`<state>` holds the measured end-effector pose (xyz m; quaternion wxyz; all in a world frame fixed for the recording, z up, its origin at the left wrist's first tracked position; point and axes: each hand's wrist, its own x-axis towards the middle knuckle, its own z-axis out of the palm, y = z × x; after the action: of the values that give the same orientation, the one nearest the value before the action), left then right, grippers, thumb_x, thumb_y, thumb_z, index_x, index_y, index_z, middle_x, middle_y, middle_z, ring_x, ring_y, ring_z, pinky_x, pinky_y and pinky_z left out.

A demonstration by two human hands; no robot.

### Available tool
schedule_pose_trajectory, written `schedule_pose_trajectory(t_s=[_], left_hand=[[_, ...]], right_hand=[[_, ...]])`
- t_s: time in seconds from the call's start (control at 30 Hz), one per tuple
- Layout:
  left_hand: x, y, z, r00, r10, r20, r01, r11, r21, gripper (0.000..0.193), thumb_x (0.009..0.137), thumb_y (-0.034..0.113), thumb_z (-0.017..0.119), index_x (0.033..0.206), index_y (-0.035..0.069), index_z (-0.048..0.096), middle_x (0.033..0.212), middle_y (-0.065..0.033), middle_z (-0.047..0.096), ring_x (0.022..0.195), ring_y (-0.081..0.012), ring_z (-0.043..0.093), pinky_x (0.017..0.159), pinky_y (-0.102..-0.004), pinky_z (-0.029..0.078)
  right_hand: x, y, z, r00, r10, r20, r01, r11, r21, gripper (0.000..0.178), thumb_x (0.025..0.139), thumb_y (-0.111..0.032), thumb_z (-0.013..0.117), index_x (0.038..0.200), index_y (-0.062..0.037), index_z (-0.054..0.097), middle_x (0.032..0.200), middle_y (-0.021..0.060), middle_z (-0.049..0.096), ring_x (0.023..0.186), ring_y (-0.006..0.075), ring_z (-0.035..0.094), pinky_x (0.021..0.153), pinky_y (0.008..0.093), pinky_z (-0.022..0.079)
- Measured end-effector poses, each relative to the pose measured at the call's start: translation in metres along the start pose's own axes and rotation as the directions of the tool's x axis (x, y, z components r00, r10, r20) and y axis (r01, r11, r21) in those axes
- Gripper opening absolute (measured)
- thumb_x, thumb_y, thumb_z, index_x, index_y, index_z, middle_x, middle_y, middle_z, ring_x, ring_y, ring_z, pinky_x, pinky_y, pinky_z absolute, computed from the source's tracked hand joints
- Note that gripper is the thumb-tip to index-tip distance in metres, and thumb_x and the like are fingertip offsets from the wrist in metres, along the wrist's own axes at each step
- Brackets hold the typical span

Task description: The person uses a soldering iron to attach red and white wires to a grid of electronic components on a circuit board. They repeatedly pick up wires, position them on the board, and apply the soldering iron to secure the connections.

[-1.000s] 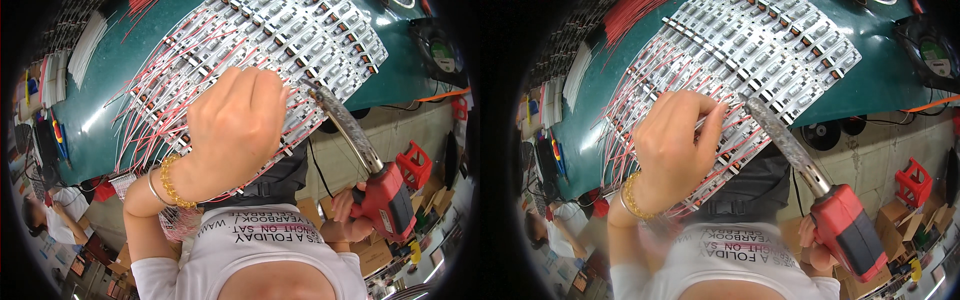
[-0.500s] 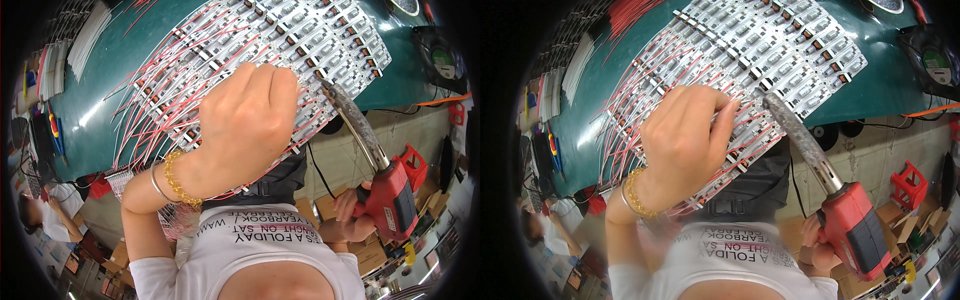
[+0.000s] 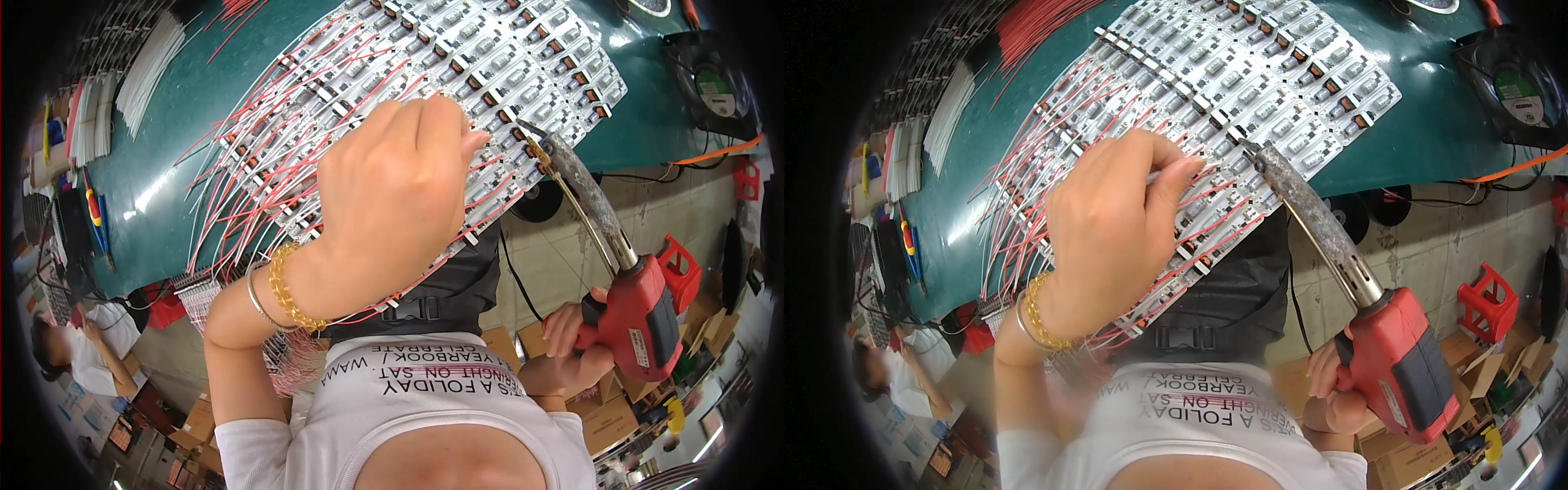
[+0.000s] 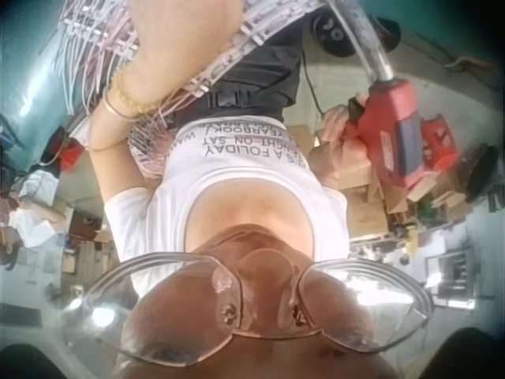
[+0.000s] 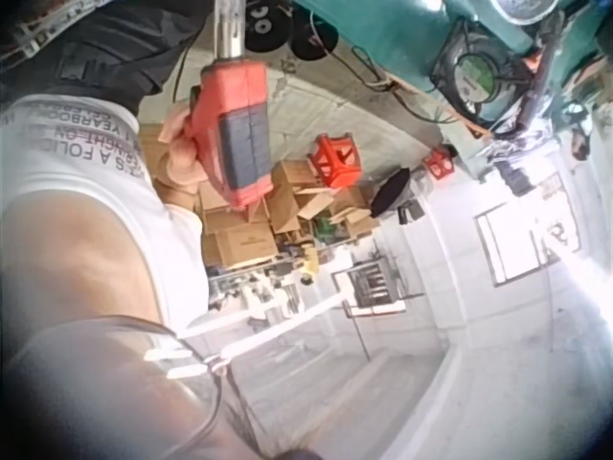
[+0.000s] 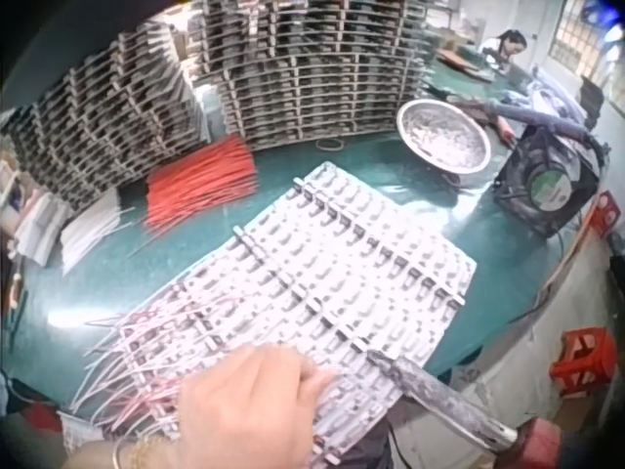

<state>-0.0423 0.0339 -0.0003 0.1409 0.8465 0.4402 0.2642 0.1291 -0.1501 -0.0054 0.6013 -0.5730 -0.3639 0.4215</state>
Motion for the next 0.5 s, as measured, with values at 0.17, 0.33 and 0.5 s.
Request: schedule_pose_trajectory(t_s=[0.17,0.33,0.5], left_hand=[[-0.007,-0.001,0.005,0.994,0.096,-0.05,-0.095,0.995,0.034,0.015,0.073,0.005,0.068,0.072,0.005,0.053,0.065,-0.0066,0.051,0.057,-0.0228,0.049,0.049,-0.0326,0.038],[-0.008,-0.001,0.009,0.985,0.161,-0.065,-0.156,0.985,0.08,0.016,0.071,0.004,0.069,0.073,0.004,0.053,0.065,-0.0063,0.049,0.057,-0.0221,0.047,0.049,-0.0328,0.037],[-0.011,-0.003,0.013,0.974,0.218,-0.058,-0.207,0.966,0.154,0.017,0.07,0.004,0.069,0.074,0.004,0.052,0.065,-0.0058,0.048,0.056,-0.0211,0.046,0.048,-0.0324,0.036]], right_hand=[[-0.011,0.004,-0.012,0.999,-0.005,0.032,0.006,1.0,-0.024,0.079,0.08,-0.059,0.054,0.12,0.0066,0.038,0.046,-0.0013,0.043,0.036,0.0101,0.041,0.041,0.0234,0.037],[-0.01,-0.004,-0.002,0.999,0.032,-0.017,-0.033,0.999,-0.03,0.076,0.078,-0.06,0.055,0.113,0.0052,0.041,0.047,-0.0001,0.043,0.036,0.0114,0.041,0.041,0.0245,0.036],[-0.01,0.0,-0.013,0.997,0.017,0.071,-0.004,0.985,-0.174,0.072,0.079,-0.059,0.054,0.111,0.0048,0.042,0.047,0.0008,0.044,0.037,0.012,0.041,0.041,0.0247,0.036]])
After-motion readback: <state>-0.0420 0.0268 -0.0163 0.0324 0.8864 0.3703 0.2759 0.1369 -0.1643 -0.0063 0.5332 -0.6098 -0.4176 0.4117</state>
